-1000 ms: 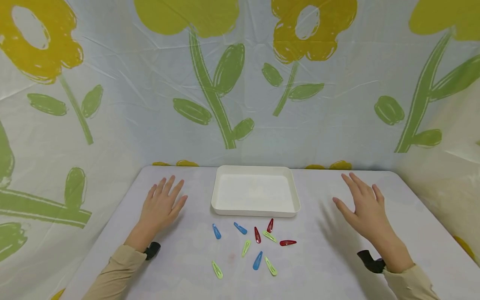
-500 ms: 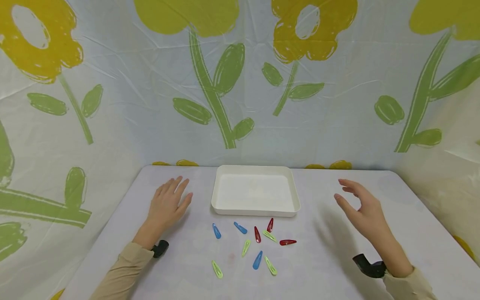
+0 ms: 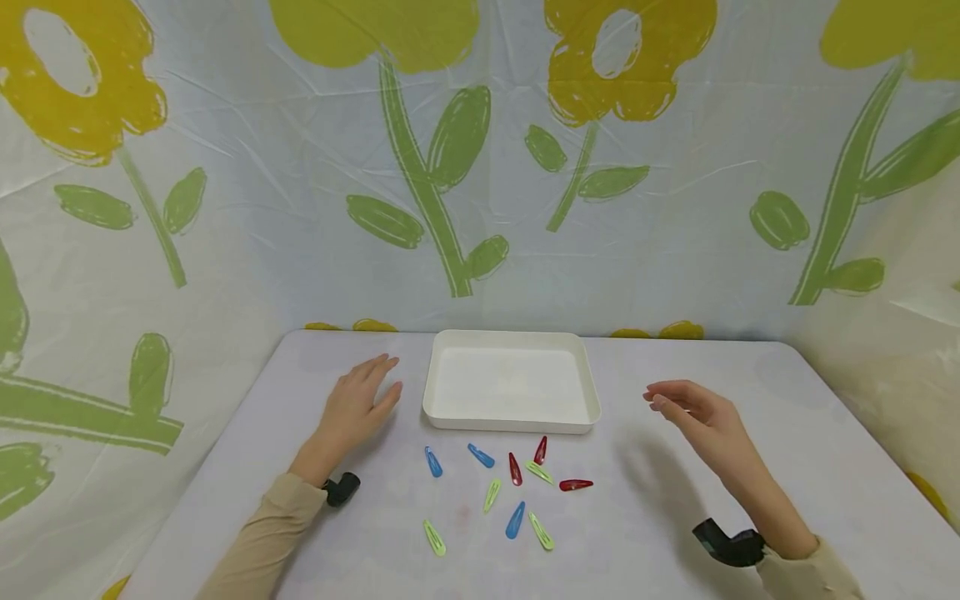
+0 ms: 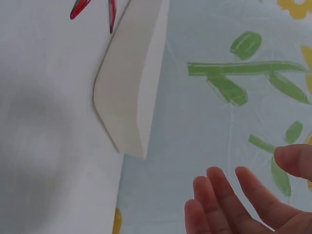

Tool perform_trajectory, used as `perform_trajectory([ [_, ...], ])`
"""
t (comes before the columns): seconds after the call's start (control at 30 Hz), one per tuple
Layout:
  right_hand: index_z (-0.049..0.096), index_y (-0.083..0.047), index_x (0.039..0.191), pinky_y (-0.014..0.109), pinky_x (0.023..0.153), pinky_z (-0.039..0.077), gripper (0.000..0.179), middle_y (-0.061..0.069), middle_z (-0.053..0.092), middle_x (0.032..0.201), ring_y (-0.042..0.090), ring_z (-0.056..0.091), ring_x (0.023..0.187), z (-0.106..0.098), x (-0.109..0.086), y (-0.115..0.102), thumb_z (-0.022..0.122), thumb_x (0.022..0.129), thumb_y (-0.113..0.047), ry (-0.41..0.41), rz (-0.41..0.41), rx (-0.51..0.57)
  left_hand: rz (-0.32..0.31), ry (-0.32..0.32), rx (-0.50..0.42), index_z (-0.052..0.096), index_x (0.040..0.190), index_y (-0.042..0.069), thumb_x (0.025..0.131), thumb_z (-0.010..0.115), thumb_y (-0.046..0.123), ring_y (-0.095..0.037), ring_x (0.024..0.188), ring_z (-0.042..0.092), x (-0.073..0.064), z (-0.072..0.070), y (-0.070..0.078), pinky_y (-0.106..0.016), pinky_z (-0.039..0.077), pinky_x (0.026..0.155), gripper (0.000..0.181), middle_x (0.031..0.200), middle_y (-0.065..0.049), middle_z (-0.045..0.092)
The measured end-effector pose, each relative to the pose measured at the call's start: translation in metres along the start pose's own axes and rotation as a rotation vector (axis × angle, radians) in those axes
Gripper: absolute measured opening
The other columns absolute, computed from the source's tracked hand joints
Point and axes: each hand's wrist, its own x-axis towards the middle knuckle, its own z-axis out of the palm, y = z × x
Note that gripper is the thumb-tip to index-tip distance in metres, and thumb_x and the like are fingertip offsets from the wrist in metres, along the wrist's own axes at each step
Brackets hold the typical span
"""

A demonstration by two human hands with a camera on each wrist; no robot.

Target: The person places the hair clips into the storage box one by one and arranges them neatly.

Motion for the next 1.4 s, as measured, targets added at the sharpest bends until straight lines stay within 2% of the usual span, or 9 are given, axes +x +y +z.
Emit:
perform_trajectory([
  [0.1, 0.065, -0.003, 0.118, 0.019, 0.081, 0.053, 0.026, 0.01, 0.071, 0.111, 0.013, 0.066, 0.097, 0.004, 0.001, -0.001, 0.057, 0.103, -0.023, -0.038, 0.03, 0.091, -0.023, -0.053, -0.121, 0.053, 0.141, 0.005, 0.102, 0.055, 0.028, -0.039, 0.134, 0.044, 0.003, 0.003, 0.001, -0.062, 0.037, 0.104, 0.045, 0.147, -0.018, 0.049],
  [0.23, 0.064, 0.002, 0.115, 0.023, 0.081, 0.054, 0.029, 0.011, 0.072, 0.108, 0.016, 0.068, 0.096, 0.01, 0.002, 0.001, 0.056, 0.103, -0.022, -0.091, 0.049, 0.191, -0.034, -0.139, -0.361, 0.043, 0.149, 0.005, 0.104, 0.053, 0.026, -0.034, 0.144, 0.032, 0.008, 0.01, 0.002, -0.057, 0.028, 0.114, 0.05, 0.156, -0.014, 0.038],
  [0.33, 0.063, 0.007, 0.114, 0.026, 0.08, 0.055, 0.03, 0.012, 0.072, 0.106, 0.018, 0.068, 0.095, 0.014, 0.002, 0.004, 0.053, 0.105, -0.02, -0.135, 0.055, 0.255, -0.041, -0.192, -0.517, 0.035, 0.154, 0.008, 0.105, 0.052, 0.025, -0.031, 0.148, 0.024, 0.013, 0.016, 0.001, -0.055, 0.025, 0.116, 0.055, 0.16, -0.01, 0.03],
  [0.5, 0.062, 0.011, 0.114, 0.03, 0.081, 0.057, 0.032, 0.014, 0.071, 0.107, 0.019, 0.068, 0.096, 0.023, 0.001, 0.008, 0.051, 0.105, -0.017, -0.201, 0.093, 0.321, -0.028, -0.235, -0.683, 0.026, 0.156, 0.005, 0.106, 0.05, 0.02, -0.033, 0.15, 0.016, 0.017, 0.028, -0.002, -0.059, 0.021, 0.116, 0.057, 0.163, -0.011, 0.021],
  [0.63, 0.062, 0.012, 0.115, 0.03, 0.083, 0.057, 0.032, 0.017, 0.07, 0.108, 0.021, 0.068, 0.096, 0.031, 0.0, 0.009, 0.051, 0.105, -0.016, -0.239, 0.181, 0.343, 0.016, -0.231, -0.767, 0.024, 0.156, 0.002, 0.105, 0.05, 0.013, -0.034, 0.15, 0.012, 0.017, 0.037, -0.008, -0.058, 0.017, 0.117, 0.058, 0.163, -0.013, 0.018],
  [0.77, 0.06, 0.012, 0.116, 0.029, 0.085, 0.056, 0.033, 0.018, 0.069, 0.109, 0.026, 0.068, 0.099, 0.039, 0.0, 0.01, 0.051, 0.104, -0.017, -0.286, 0.264, 0.354, 0.028, -0.248, -0.767, 0.024, 0.157, 0.008, 0.104, 0.053, 0.015, -0.027, 0.151, 0.011, 0.012, 0.042, -0.013, -0.056, 0.014, 0.119, 0.061, 0.165, -0.005, 0.017],
  [0.9, 0.062, 0.011, 0.115, 0.032, 0.087, 0.055, 0.035, 0.017, 0.07, 0.108, 0.028, 0.067, 0.101, 0.047, 0.0, 0.013, 0.051, 0.104, -0.02, -0.341, 0.294, 0.363, 0.049, -0.301, -0.687, 0.03, 0.156, 0.014, 0.101, 0.061, 0.023, -0.02, 0.152, 0.01, 0.008, 0.046, -0.015, -0.053, 0.014, 0.119, 0.064, 0.165, 0.003, 0.017],
  [1.03, 0.063, 0.009, 0.115, 0.031, 0.088, 0.055, 0.035, 0.014, 0.07, 0.109, 0.023, 0.065, 0.101, 0.053, 0.0, 0.016, 0.051, 0.104, -0.022, -0.384, 0.309, 0.356, 0.086, -0.307, -0.648, 0.039, 0.152, 0.014, 0.098, 0.065, 0.024, -0.019, 0.152, 0.01, 0.007, 0.048, -0.015, -0.052, 0.015, 0.119, 0.061, 0.165, 0.003, 0.018],
  [1.4, 0.064, 0.007, 0.116, 0.029, 0.086, 0.052, 0.034, 0.013, 0.069, 0.113, 0.022, 0.06, 0.103, 0.066, -0.003, 0.017, 0.053, 0.103, -0.022, -0.457, 0.35, 0.335, 0.096, -0.28, -0.635, 0.048, 0.145, 0.012, 0.098, 0.066, 0.025, -0.019, 0.151, 0.013, 0.006, 0.05, -0.015, -0.053, 0.016, 0.119, 0.052, 0.164, 0.003, 0.021],
])
